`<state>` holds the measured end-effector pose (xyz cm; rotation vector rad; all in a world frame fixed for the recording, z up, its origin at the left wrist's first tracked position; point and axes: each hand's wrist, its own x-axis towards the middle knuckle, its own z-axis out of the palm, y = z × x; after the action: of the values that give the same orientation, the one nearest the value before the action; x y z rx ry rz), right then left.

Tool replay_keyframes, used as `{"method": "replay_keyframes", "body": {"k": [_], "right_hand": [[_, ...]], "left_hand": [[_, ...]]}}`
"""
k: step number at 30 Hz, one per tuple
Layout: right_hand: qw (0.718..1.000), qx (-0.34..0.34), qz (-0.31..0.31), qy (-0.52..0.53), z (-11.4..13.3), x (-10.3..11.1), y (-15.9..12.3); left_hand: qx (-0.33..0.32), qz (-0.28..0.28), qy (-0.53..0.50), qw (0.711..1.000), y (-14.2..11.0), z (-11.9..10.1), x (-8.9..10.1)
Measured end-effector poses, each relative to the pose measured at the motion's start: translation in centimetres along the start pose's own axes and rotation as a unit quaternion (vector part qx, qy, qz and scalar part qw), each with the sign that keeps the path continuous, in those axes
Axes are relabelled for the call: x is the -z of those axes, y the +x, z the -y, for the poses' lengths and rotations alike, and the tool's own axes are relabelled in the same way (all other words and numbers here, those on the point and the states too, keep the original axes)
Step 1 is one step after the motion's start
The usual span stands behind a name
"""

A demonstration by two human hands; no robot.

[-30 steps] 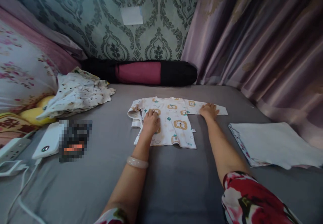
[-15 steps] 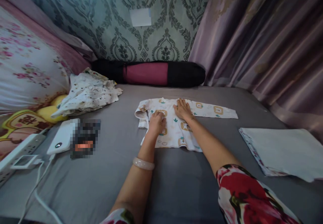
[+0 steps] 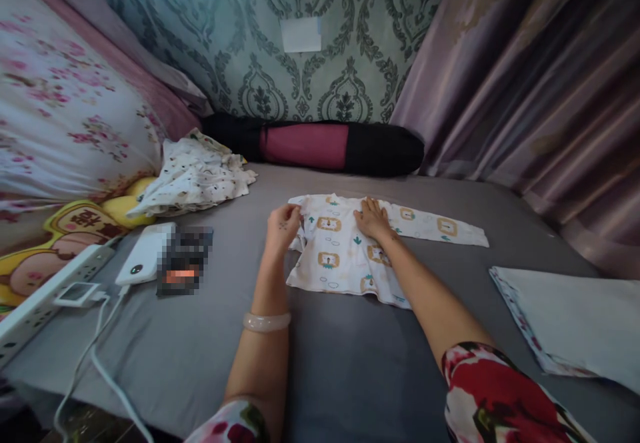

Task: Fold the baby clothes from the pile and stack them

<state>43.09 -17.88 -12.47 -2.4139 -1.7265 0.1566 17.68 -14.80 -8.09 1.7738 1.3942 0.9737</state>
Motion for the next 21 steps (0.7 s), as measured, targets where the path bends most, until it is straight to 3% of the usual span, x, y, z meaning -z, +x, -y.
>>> {"method": "replay_keyframes", "body": {"k": [4, 8, 11, 14, 21], "right_hand": [[0.998, 0.050, -0.029, 0.001, 3.2, 0.3, -0.6], [0.988, 0.144, 0.031, 0.046, 7.6, -0.4, -0.9], [0.983, 0.160, 0.058, 0.065, 10.1, -1.1, 0.0], [0.985, 0.142, 0.059, 0.072, 11.1, -1.7, 1.3], [0.991, 0.116, 0.009, 0.064, 10.9, -2.9, 2.5]], "left_hand": [[0.061, -0.065, 0.040, 0.995, 0.2, 2.3, 2.0], [0.129, -0.024, 0.114, 0.985, -0.1, 3.5, 2.4], [0.137, -0.019, 0.136, 0.981, -0.1, 3.7, 2.3], [0.137, -0.024, 0.134, 0.981, 0.0, 3.8, 2.4], [0.159, 0.064, 0.153, 0.973, -0.5, 4.0, 2.5]]}}
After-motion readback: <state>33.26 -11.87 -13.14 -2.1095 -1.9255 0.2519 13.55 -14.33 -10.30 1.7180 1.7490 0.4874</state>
